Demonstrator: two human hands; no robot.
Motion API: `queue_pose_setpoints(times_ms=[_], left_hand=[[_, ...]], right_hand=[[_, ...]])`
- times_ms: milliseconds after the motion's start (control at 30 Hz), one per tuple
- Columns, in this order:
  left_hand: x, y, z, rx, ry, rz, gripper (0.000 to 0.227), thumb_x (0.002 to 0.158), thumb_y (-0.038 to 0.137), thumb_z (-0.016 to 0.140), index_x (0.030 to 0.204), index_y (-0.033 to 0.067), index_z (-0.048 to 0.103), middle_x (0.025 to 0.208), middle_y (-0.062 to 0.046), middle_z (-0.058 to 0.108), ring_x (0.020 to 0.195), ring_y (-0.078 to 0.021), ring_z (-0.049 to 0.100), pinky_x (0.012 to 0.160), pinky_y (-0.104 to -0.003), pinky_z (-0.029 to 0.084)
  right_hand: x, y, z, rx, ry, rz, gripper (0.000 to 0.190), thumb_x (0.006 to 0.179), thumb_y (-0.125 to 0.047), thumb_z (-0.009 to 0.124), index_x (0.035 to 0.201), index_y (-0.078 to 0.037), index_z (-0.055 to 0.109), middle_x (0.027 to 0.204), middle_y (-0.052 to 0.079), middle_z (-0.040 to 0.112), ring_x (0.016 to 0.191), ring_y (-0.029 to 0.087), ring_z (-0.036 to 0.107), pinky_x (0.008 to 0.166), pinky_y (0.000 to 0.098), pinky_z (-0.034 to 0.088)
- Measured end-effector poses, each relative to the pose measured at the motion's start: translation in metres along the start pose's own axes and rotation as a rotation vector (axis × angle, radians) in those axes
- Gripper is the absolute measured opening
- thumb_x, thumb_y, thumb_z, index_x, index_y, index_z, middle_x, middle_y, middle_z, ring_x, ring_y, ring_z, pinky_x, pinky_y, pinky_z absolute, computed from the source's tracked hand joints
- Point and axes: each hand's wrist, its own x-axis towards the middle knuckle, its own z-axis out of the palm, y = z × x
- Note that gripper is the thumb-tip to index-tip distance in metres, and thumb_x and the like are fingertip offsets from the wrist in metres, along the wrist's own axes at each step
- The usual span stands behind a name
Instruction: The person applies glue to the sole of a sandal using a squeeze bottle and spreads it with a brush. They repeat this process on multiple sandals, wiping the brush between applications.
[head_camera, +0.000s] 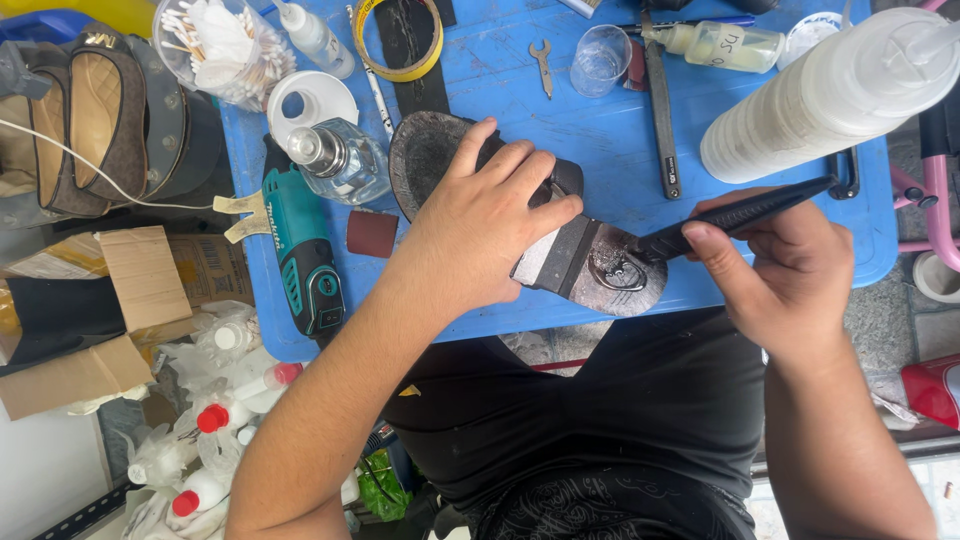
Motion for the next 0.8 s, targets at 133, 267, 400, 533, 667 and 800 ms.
queue_pose_setpoints(times_ms=[133,267,400,533,667,800], left_hand=[[0.0,0.012,0.003,-0.05,0.031,-0.02,0.077,0.048,0.017,0.091,0.122,0.0189,0.073,0.125,-0.015,0.061,0.125,-0.032,0.054,0.118,-0.061,0.026],[-0.015,0.024,0.004,-0.042,0.086,-0.118,0.073,0.052,0.014,0.089,0.123,0.0183,0.072,0.127,-0.016,0.059,0.128,-0.0332,0.053,0.118,-0.061,0.027],[-0.027,0.034,0.006,-0.093,0.135,-0.182,0.067,0.06,0.016,0.09,0.123,0.0157,0.071,0.129,-0.017,0.058,0.132,-0.0342,0.051,0.119,-0.061,0.026],[-0.034,0.044,0.009,-0.059,0.137,-0.248,0.073,0.056,0.017,0.09,0.126,0.0184,0.07,0.131,-0.016,0.058,0.132,-0.0328,0.051,0.119,-0.06,0.025],[-0.037,0.047,0.01,-0.093,0.126,-0.269,0.08,0.053,0.021,0.091,0.129,0.0183,0.067,0.132,-0.016,0.056,0.132,-0.0348,0.05,0.117,-0.06,0.024],[-0.037,0.044,0.012,-0.11,0.133,-0.284,0.077,0.056,0.021,0.091,0.129,0.0197,0.066,0.132,-0.016,0.054,0.133,-0.0341,0.05,0.117,-0.06,0.025]], right_hand=[[-0.004,0.007,-0.012,-0.095,-0.058,-0.01,0.018,0.099,0.001,0.077,0.114,0.004,0.067,0.098,0.01,0.073,0.089,0.011,0.07,0.084,0.0232,0.057],[0.001,0.013,-0.003,-0.083,-0.138,-0.029,0.02,0.096,-0.001,0.078,0.114,0.004,0.068,0.1,0.009,0.074,0.089,0.012,0.071,0.086,0.0249,0.057],[0.009,0.015,0.009,-0.026,-0.167,-0.024,0.022,0.095,-0.001,0.077,0.115,0.004,0.068,0.102,0.009,0.074,0.095,0.013,0.072,0.088,0.0258,0.058],[0.015,0.009,0.018,-0.007,-0.102,-0.083,0.021,0.099,-0.002,0.077,0.116,0.004,0.066,0.108,0.009,0.073,0.096,0.013,0.072,0.089,0.0251,0.059],[0.014,-0.001,0.026,-0.131,-0.121,-0.056,0.02,0.095,-0.002,0.079,0.111,0.004,0.068,0.1,0.01,0.075,0.094,0.014,0.074,0.084,0.0274,0.058],[0.017,0.0,0.032,-0.185,0.015,-0.127,0.02,0.102,-0.003,0.081,0.114,0.004,0.067,0.105,0.01,0.075,0.097,0.015,0.074,0.09,0.0278,0.06]])
